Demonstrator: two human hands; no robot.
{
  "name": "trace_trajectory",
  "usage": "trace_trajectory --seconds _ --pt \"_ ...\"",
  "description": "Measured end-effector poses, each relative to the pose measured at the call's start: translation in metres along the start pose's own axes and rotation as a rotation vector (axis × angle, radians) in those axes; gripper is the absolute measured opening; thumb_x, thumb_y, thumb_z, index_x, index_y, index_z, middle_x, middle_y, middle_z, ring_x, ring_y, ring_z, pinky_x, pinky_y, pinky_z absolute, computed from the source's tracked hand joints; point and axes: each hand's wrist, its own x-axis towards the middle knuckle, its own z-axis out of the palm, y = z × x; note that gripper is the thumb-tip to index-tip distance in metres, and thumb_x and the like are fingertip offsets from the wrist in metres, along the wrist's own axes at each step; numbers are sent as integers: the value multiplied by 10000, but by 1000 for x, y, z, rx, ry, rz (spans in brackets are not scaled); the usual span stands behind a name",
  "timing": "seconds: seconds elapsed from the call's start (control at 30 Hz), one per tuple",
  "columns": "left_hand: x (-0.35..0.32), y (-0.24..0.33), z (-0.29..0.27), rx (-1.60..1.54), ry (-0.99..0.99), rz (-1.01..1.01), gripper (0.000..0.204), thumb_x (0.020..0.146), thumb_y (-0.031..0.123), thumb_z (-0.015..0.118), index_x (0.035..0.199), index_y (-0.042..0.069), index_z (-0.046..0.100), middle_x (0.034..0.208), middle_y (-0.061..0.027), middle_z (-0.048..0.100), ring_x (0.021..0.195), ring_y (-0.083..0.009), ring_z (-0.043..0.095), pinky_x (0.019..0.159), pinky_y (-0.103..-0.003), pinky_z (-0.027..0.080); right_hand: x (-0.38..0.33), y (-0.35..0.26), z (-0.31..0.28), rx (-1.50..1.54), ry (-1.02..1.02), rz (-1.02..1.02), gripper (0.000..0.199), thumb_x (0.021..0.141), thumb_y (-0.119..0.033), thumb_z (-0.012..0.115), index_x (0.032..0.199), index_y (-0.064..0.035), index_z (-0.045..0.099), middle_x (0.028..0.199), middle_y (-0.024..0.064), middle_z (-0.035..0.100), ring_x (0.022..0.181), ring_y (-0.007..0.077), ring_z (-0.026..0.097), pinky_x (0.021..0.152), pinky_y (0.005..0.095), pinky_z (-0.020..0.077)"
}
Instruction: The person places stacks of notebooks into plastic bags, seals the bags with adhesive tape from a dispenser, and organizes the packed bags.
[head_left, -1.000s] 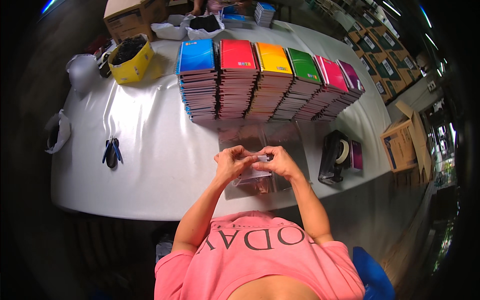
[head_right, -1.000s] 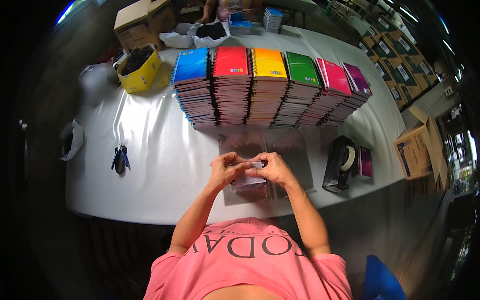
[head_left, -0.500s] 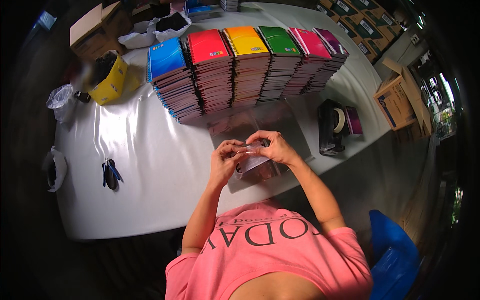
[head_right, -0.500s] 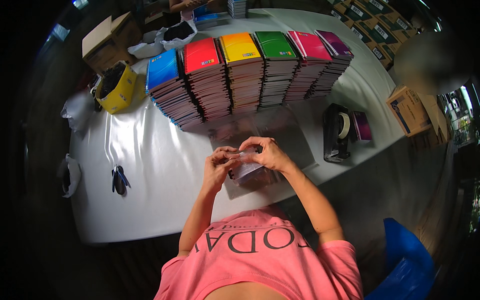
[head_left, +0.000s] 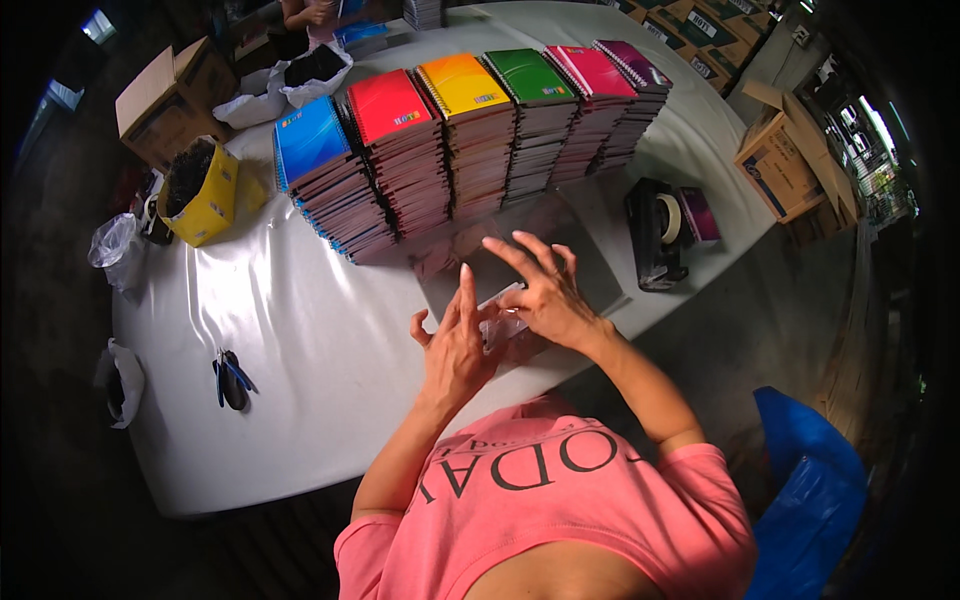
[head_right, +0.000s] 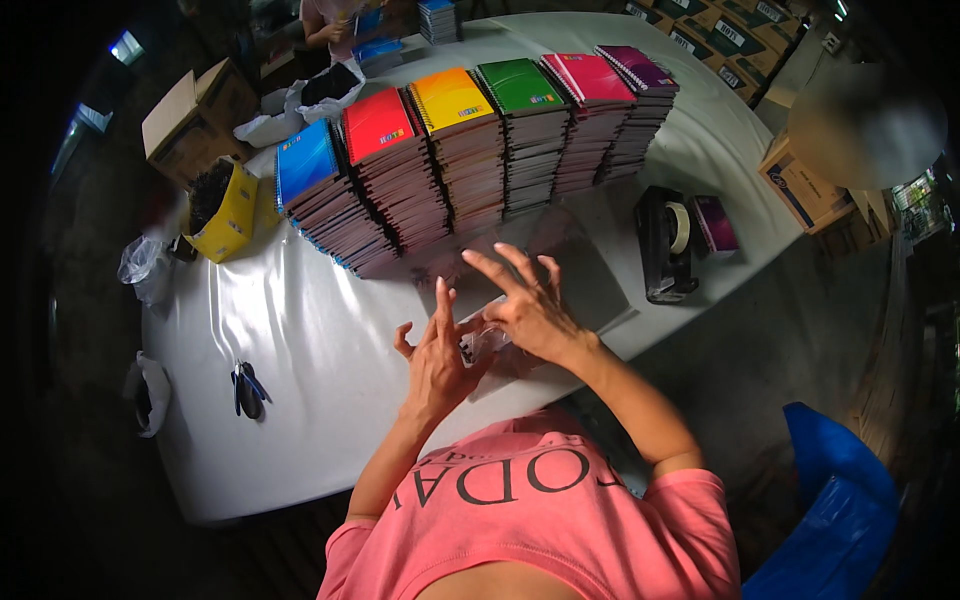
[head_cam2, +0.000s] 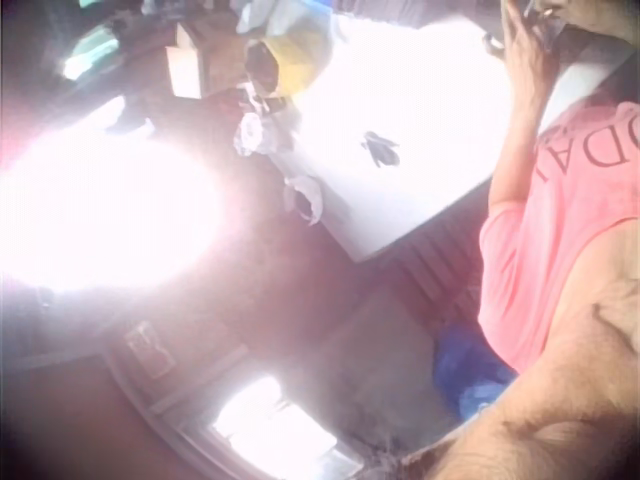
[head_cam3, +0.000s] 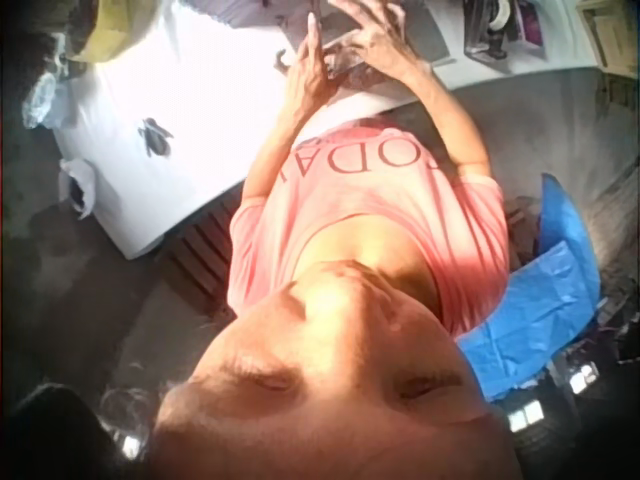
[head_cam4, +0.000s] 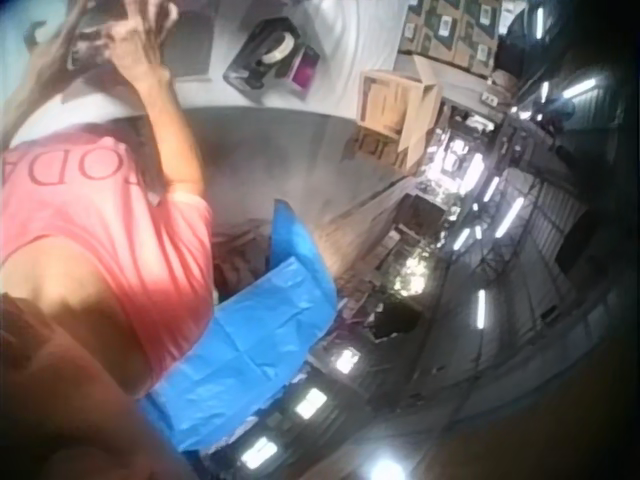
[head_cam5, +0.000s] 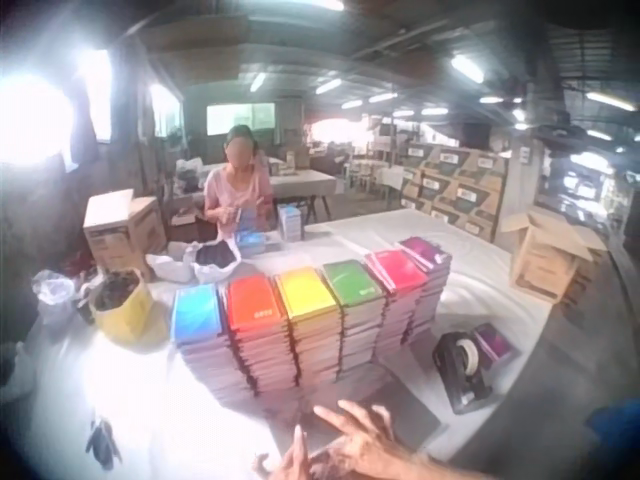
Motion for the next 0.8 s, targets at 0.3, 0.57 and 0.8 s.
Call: trace_trajectory --seconds 0.3,0.57,0.8 --pt "-22 -3 24 197 160 126 357 807 132 628 1160 186 617 1206 37 609 1157 -88 531 953 -475 182 -54 20 -62 406 -273 110 226 752 -82 619 951 -109 721 1447 78 350 1292 258 371 1038 508 260" --pt "-22 -14 35 81 218 318 321 747 77 681 1047 193 684 1178 67 626 1144 -151 550 807 -392 301 -162 199 -62 556 428 1489 387 832 -479 623 966 -122 688 1246 108 538 1172 245 446 966 390 328" --pt "-19 -13 35 89 239 340 296 744 83 697 1016 201 697 1128 65 641 1114 -159 568 784 -384 318 -162 226 -56 937 250 1458 346 763 -532 667 832 -194 689 1224 14 552 1174 230 398 823 415 291"
